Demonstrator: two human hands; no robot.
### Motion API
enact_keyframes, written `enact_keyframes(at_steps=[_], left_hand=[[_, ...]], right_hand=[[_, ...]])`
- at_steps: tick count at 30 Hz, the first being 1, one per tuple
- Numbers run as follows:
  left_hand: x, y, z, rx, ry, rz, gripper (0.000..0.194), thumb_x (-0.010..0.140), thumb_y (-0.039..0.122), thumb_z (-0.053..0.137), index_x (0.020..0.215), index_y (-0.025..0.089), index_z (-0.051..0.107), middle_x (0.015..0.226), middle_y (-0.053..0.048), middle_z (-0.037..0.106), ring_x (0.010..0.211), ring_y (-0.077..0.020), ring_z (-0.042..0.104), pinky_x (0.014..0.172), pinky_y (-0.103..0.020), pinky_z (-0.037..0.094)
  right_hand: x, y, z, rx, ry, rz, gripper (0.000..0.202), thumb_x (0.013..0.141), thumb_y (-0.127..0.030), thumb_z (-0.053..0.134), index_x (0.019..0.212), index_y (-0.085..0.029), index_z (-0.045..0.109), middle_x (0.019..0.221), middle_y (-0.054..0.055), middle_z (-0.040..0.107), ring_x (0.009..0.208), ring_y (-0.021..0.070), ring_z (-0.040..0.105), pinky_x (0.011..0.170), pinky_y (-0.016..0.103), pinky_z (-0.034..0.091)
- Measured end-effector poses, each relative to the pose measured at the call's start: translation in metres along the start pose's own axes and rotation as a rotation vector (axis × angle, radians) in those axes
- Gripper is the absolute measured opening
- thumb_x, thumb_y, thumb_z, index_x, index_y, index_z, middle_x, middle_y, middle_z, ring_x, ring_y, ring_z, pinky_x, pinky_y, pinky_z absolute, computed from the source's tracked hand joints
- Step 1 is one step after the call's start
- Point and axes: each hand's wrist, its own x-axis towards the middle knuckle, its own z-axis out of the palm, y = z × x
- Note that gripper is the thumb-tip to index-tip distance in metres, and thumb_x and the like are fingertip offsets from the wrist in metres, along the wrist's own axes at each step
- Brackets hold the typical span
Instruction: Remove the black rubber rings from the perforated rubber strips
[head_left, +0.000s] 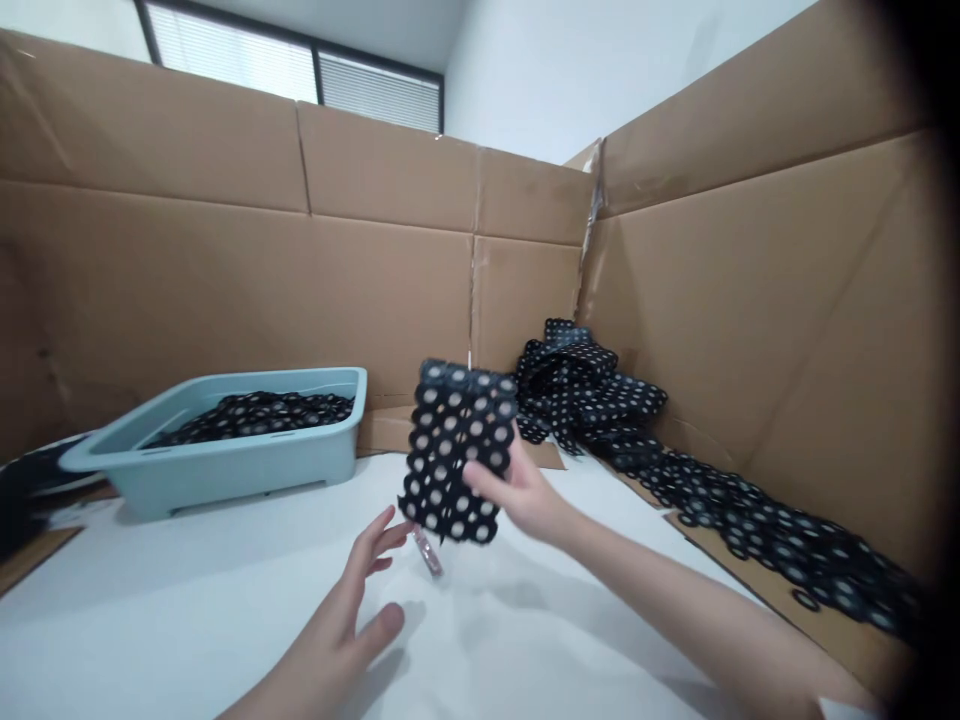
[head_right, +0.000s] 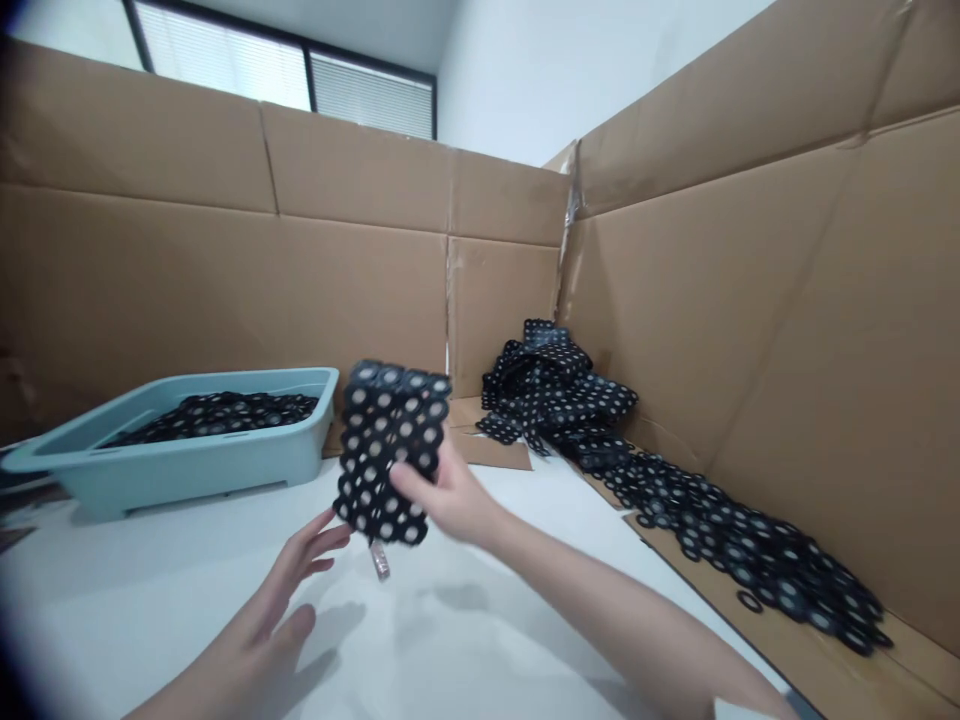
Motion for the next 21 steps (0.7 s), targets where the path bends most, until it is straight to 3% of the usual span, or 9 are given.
enact_keyframes(at_steps=[4, 6, 8, 10, 12, 15, 17, 21], left_hand=[[-0.013, 0.014, -0.004, -0.224, 0.064, -0.077, 0.048, 0.080, 0.041, 0.046, 0.125, 0.027, 0.033, 0.121, -0.007, 0.048, 0.107, -0.0263, 0.046, 0.085, -0.035, 0.042], [-0.019, 0.019, -0.014, -0.218, 0.062, -0.129, 0.040, 0.081, 0.036, 0.048, 0.119, 0.026, 0.042, 0.116, -0.004, 0.052, 0.106, -0.0240, 0.047, 0.085, -0.031, 0.042], [-0.021, 0.021, -0.026, -0.170, 0.072, -0.168, 0.034, 0.081, 0.032, 0.049, 0.114, 0.026, 0.047, 0.112, -0.002, 0.054, 0.105, -0.0224, 0.047, 0.085, -0.028, 0.041], [-0.021, 0.019, -0.037, -0.110, 0.080, -0.193, 0.031, 0.080, 0.030, 0.049, 0.111, 0.025, 0.051, 0.110, -0.001, 0.056, 0.103, -0.0218, 0.049, 0.082, -0.026, 0.042], [-0.018, 0.015, -0.047, -0.038, 0.089, -0.209, 0.031, 0.079, 0.025, 0.049, 0.110, 0.025, 0.053, 0.109, 0.000, 0.057, 0.100, -0.0214, 0.050, 0.081, -0.025, 0.042], [-0.013, 0.007, -0.057, 0.120, 0.071, -0.212, 0.033, 0.077, 0.018, 0.046, 0.109, 0.024, 0.054, 0.106, 0.001, 0.059, 0.098, -0.0211, 0.052, 0.080, -0.025, 0.042], [-0.010, 0.001, -0.062, 0.252, 0.033, -0.190, 0.034, 0.075, 0.015, 0.045, 0.106, 0.025, 0.057, 0.103, 0.001, 0.061, 0.097, -0.0213, 0.053, 0.081, -0.025, 0.042], [-0.004, -0.014, -0.071, 0.433, 0.054, -0.152, 0.033, 0.075, 0.020, 0.044, 0.106, 0.026, 0.055, 0.100, 0.000, 0.061, 0.093, -0.0222, 0.054, 0.079, -0.028, 0.043]], right_hand=[[-0.029, 0.020, 0.041, -0.006, -0.264, 0.013, 0.052, 0.082, -0.029, 0.048, 0.126, -0.025, 0.021, 0.122, 0.007, 0.042, 0.113, 0.0185, 0.039, 0.096, 0.036, 0.032], [-0.036, 0.030, 0.045, -0.038, -0.358, -0.069, 0.058, 0.079, -0.030, 0.052, 0.127, -0.025, 0.019, 0.125, 0.008, 0.038, 0.116, 0.0205, 0.036, 0.097, 0.038, 0.029], [-0.038, 0.041, 0.042, -0.041, -0.372, -0.133, 0.067, 0.076, -0.034, 0.055, 0.129, -0.025, 0.015, 0.130, 0.008, 0.031, 0.119, 0.0234, 0.031, 0.099, 0.041, 0.025], [-0.038, 0.051, 0.036, 0.015, -0.306, -0.100, 0.072, 0.075, -0.042, 0.055, 0.130, -0.026, 0.013, 0.131, 0.009, 0.030, 0.118, 0.0253, 0.032, 0.097, 0.043, 0.026], [-0.036, 0.059, 0.031, 0.130, -0.180, 0.038, 0.067, 0.076, -0.049, 0.050, 0.129, -0.028, 0.016, 0.126, 0.010, 0.036, 0.109, 0.0252, 0.042, 0.090, 0.043, 0.033], [-0.031, 0.068, 0.026, 0.289, 0.101, 0.223, 0.056, 0.080, -0.052, 0.042, 0.127, -0.031, 0.019, 0.117, 0.008, 0.046, 0.095, 0.0226, 0.052, 0.080, 0.041, 0.041], [-0.025, 0.075, 0.021, 0.272, 0.250, 0.280, 0.052, 0.080, -0.048, 0.045, 0.124, -0.030, 0.026, 0.111, 0.007, 0.051, 0.091, 0.0215, 0.054, 0.077, 0.038, 0.043], [-0.017, 0.087, 0.010, 0.144, 0.292, 0.368, 0.048, 0.074, -0.039, 0.057, 0.115, -0.022, 0.039, 0.087, 0.005, 0.060, 0.077, 0.0208, 0.057, 0.070, 0.036, 0.045]])
